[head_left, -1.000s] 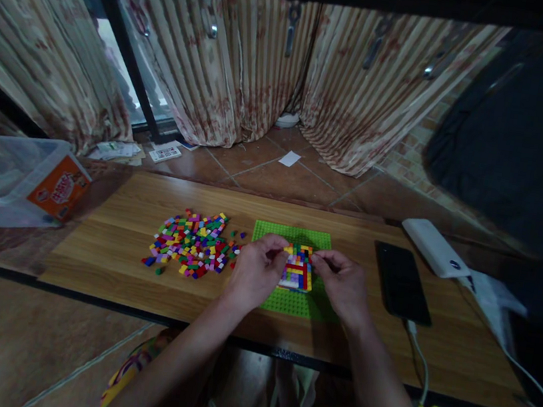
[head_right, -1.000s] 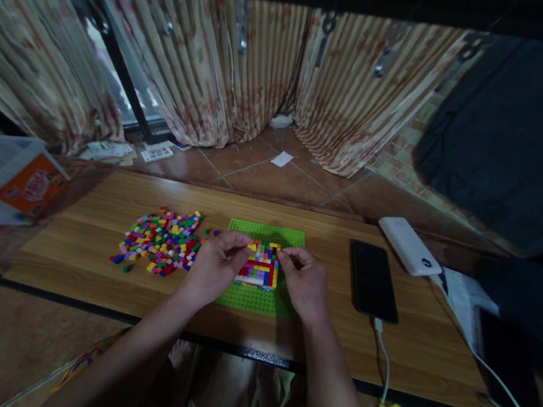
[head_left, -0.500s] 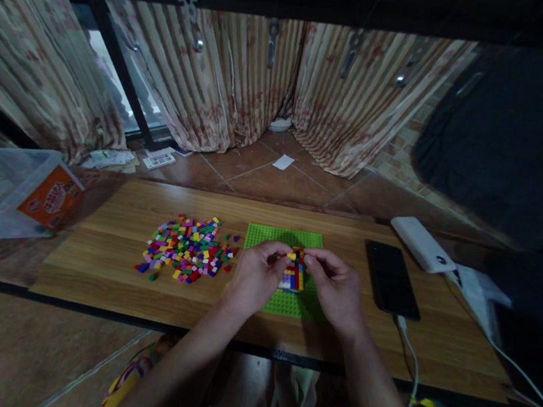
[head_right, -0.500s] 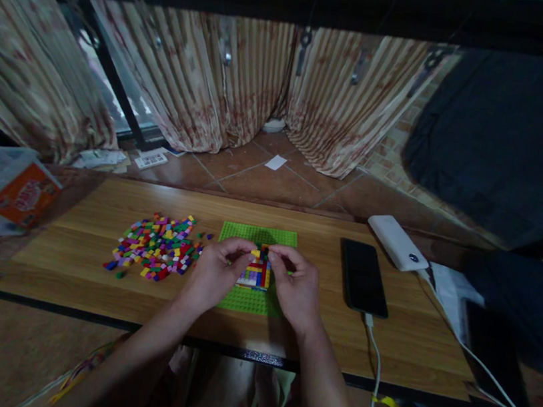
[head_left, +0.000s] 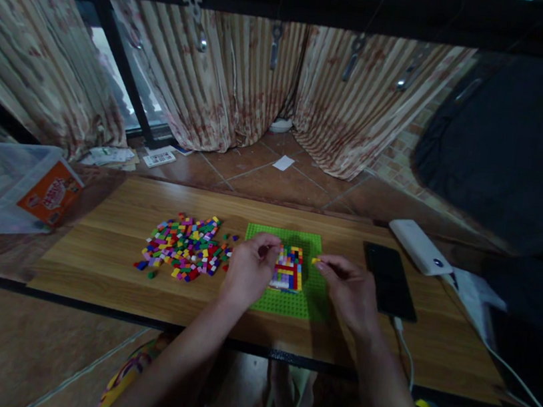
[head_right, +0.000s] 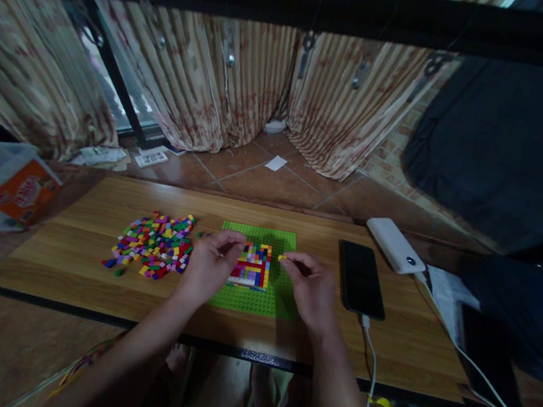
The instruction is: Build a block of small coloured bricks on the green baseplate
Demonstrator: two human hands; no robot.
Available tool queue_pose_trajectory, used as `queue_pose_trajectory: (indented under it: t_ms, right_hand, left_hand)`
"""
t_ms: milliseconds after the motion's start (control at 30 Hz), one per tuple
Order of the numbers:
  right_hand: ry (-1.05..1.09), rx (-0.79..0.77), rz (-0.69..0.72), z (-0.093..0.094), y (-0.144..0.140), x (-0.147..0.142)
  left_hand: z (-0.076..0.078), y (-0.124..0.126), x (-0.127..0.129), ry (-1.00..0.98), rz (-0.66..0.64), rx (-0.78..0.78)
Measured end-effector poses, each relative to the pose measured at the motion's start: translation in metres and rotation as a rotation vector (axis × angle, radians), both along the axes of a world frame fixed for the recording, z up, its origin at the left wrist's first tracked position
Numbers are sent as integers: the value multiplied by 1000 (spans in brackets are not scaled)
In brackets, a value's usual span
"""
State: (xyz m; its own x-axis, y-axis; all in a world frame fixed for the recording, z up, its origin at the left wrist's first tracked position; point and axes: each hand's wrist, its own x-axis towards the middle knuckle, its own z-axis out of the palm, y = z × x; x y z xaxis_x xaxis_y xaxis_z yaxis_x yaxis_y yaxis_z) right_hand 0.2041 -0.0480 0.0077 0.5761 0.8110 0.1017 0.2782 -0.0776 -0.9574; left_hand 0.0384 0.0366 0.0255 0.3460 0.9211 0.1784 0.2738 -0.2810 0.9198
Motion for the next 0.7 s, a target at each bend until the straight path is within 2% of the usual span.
queue_pose_trajectory:
  t_ms: [133,267,533,700]
  right_hand:
    - [66,-51,89,-11,1,0]
    - [86,-37,145,-20,8,-6]
    - [160,-14,48,-17,15,-13]
    - [319,-14,30,-17,17,-16]
  left_hand:
    - [-3,8,-5,79,93,11]
    - [-4,4,-3,197,85,62]
    - [-3,2,-2,237,34,102]
    - [-5,1,4,242,41,115]
